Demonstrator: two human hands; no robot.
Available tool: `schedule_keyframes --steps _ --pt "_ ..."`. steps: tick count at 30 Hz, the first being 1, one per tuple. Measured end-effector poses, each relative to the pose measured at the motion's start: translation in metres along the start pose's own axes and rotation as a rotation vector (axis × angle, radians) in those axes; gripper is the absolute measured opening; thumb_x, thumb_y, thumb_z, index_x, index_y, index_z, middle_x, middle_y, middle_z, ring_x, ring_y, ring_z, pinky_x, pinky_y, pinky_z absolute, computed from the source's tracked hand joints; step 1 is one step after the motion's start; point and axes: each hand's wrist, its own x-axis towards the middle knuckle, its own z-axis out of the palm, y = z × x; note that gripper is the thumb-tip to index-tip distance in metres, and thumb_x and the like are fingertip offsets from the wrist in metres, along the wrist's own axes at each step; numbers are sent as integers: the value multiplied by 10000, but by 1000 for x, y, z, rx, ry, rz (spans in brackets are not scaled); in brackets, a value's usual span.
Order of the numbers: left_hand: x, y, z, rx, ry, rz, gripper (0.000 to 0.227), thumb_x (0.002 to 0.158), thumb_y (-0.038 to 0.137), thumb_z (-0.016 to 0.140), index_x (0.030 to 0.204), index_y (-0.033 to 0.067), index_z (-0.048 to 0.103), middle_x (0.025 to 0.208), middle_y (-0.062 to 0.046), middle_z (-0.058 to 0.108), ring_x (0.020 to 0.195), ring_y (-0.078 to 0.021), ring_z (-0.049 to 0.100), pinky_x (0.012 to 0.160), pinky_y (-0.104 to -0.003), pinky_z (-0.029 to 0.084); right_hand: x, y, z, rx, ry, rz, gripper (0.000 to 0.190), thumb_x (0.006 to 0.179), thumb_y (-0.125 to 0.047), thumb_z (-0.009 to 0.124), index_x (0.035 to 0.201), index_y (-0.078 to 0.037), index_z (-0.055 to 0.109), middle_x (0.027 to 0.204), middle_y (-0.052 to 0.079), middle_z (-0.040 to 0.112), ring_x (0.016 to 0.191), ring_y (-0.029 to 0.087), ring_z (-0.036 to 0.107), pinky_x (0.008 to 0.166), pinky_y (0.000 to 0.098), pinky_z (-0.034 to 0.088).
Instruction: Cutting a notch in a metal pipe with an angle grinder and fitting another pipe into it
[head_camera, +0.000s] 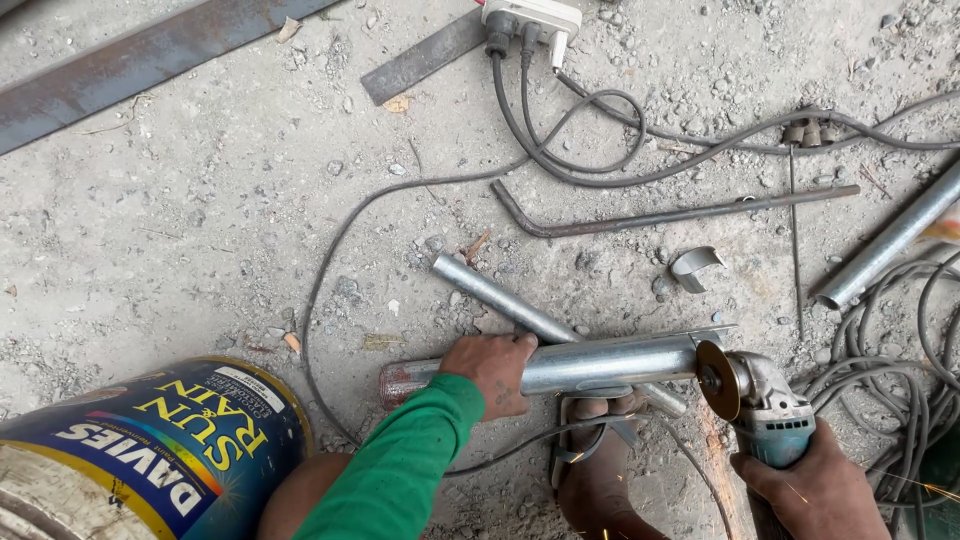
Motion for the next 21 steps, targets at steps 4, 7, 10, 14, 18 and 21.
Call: schedule_keyframes --steps 4,7,10,14,18,21 --pt "2 -1 0 -19 6 9 812 760 447 797 1444 128 498 1089 -102 714 922 -315 707 823 -488 589 10 7 6 -66 21 -7 805 743 -354 908 1429 -129 551 1256 210 776 1157 417 724 1028 483 534" --pt "1 -1 -3 -28 8 9 772 749 435 786 1406 121 528 1091 -94 716 921 -311 709 830 -492 593 20 13 11 -130 83 -17 819 686 -441 912 1355 -96 587 1200 268 788 1138 450 728 951 494 548" --pt "1 -1 -5 -29 -34 -2 739 765 436 771 1396 140 524 1072 -89 720 918 -304 709 844 -491 587 15 6 7 -137 46 7 826 717 -447 903 1401 -148 549 1221 236 786 1140 439 727 980 495 543" --pt "3 -3 -2 -34 -14 8 799 720 442 788 1411 140 524 1117 -92 713 938 -320 705 840 -498 581 11 7 4 -30 4 3 759 746 -319 934 1394 -133 586 1198 207 811 1106 401 749 988 454 534" --pt "3 -4 -3 -43 -23 13 792 728 446 791 1407 138 525 1113 -91 707 931 -314 704 841 -495 584 18 9 7 -93 31 0 768 722 -382 926 1369 -140 591 1188 224 806 1115 426 745 979 467 537" --pt "2 -2 -5 -26 -40 8 790 741 444 780 1416 131 517 1096 -100 714 922 -318 707 831 -494 587 16 3 5 -136 24 33 766 740 -422 908 1371 -143 575 1222 230 798 1143 434 741 1014 481 545"
